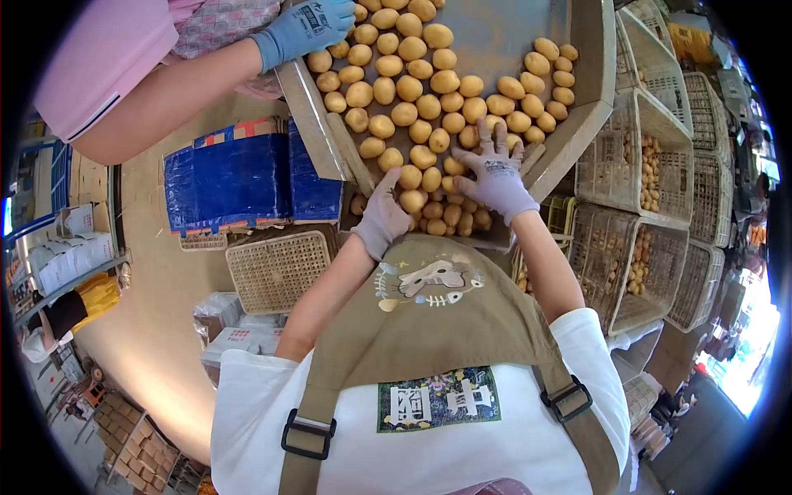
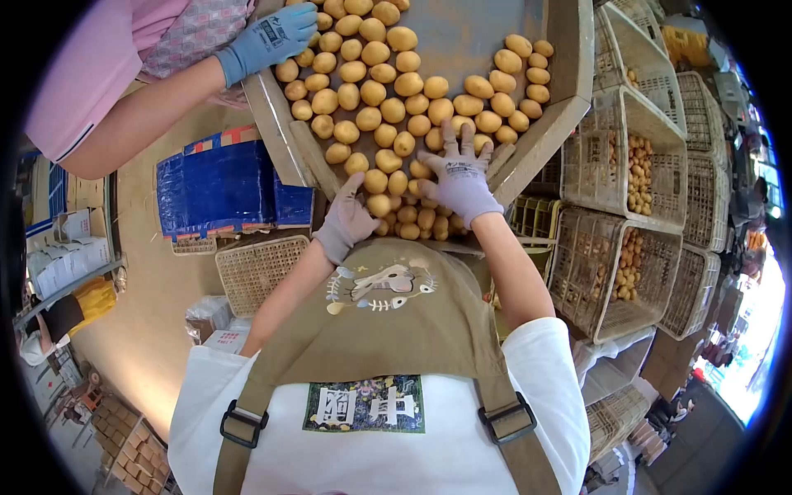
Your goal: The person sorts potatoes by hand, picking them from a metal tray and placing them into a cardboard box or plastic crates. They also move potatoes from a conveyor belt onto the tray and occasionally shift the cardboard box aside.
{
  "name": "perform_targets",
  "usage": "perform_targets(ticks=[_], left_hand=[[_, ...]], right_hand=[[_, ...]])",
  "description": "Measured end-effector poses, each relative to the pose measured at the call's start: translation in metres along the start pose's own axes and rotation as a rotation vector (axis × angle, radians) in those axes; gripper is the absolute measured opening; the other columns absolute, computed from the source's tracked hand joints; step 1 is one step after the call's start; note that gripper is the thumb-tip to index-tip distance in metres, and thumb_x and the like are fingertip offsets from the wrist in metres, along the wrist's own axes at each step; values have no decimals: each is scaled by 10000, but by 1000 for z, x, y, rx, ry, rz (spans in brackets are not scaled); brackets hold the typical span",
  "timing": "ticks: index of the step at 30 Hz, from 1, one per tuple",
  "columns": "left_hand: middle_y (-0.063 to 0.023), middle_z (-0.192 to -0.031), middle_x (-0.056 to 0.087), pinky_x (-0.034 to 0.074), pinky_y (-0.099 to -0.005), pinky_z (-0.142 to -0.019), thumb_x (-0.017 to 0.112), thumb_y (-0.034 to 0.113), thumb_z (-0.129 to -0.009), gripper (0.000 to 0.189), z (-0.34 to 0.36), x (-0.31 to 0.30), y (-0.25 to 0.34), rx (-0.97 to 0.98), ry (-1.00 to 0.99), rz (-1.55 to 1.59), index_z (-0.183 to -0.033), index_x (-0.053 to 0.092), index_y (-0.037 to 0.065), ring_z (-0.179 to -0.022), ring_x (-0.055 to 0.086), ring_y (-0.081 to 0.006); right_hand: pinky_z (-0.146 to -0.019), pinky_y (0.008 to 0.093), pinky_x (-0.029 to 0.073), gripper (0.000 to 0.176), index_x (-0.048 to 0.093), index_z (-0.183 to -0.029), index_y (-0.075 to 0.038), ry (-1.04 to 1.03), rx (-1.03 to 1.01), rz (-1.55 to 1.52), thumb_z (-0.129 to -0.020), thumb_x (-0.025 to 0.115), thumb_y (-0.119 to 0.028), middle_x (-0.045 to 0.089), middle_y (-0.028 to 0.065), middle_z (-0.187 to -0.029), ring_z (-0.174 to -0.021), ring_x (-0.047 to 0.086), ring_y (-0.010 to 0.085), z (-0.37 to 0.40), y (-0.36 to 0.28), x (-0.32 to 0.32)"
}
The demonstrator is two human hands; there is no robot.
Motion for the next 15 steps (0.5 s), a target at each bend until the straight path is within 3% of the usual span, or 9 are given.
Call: perform_targets(ticks=[2, 4, 8, 10, 11, 13, 15], left_hand=[[-99, -1538, 357, 302, -520, -1148, 790, 447, -792, 954, -14, -2, 25, -45, 82, -53, -1510, 256, 116, -1428, 333, -263], [-119, -1492, 414, 349, -413, -1146, 864, 413, -729, 1049, -4, -12, 58, -145, 139, -102, -1490, 245, 44, -1376, 409, -263], [-91, -1541, 370, 260, -414, -1211, 864, 522, -703, 1152, -29, -20, 64, -243, 70, 95, -1510, 183, 61, -1431, 325, -243], [-96, -1586, 316, 230, -489, -1211, 670, 692, -778, 1084, -32, -18, 78, -388, 11, 1119, -1549, 173, 115, -1450, 298, -298], [-98, -1608, 289, 215, -527, -1211, 573, 777, -815, 1065, -32, -17, 86, -517, 27, 1539, -1569, 168, 142, -1460, 284, -325], [-117, -1632, 245, 197, -565, -1203, 452, 810, -852, 1000, -34, -15, 88, -821, 85, 1703, -1581, 200, 174, -1471, 262, -359], [-138, -1640, 221, 185, -582, -1199, 433, 822, -850, 999, -35, -15, 90, -732, 40, 1708, -1588, 205, 189, -1478, 248, -377]], right_hand=[[-1158, 686, 50, 679, 484, -1480, -361, -13, -23, -78, -852, 646, -562, 184, 176, -1659, -1529, 92, 440, -6, 11, 6], [-1152, 687, 69, 676, 488, -1477, -351, 132, -8, -153, -853, 642, -564, 216, 200, -1642, -1511, 129, 463, 2, 5, 13], [-1149, 683, 68, 670, 480, -1482, -344, 304, 4, -125, -868, 631, -565, 261, 242, -1611, -1487, 164, 490, -1, -7, 19], [-1159, 672, 35, 700, 453, -1501, -355, 376, -33, -81, -863, 631, -583, 249, 219, -1621, -1495, 168, 469, -5, -18, 19], [-1170, 658, 27, 703, 466, -1491, -360, 544, -202, -69, -849, 641, -587, 269, 173, -1625, -1500, 186, 426, -6, -31, 25], [-1196, 608, 21, 709, 474, -1487, -356, 365, -317, -114, -841, 672, -571, 287, 136, -1625, -1506, 187, 397, -12, -63, 30], [-1191, 622, 26, 696, 543, -1425, -357, 538, -376, -116, -793, 686, -611, 369, 97, -1581, -1498, 210, 382, -26, -63, 59]])
Point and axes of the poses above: each hand's wrist, its own z-axis away from the middle knuckle, its own x-axis out of the palm, y = z × x, the point moved 3 cm from there along -z, towards the middle knuckle
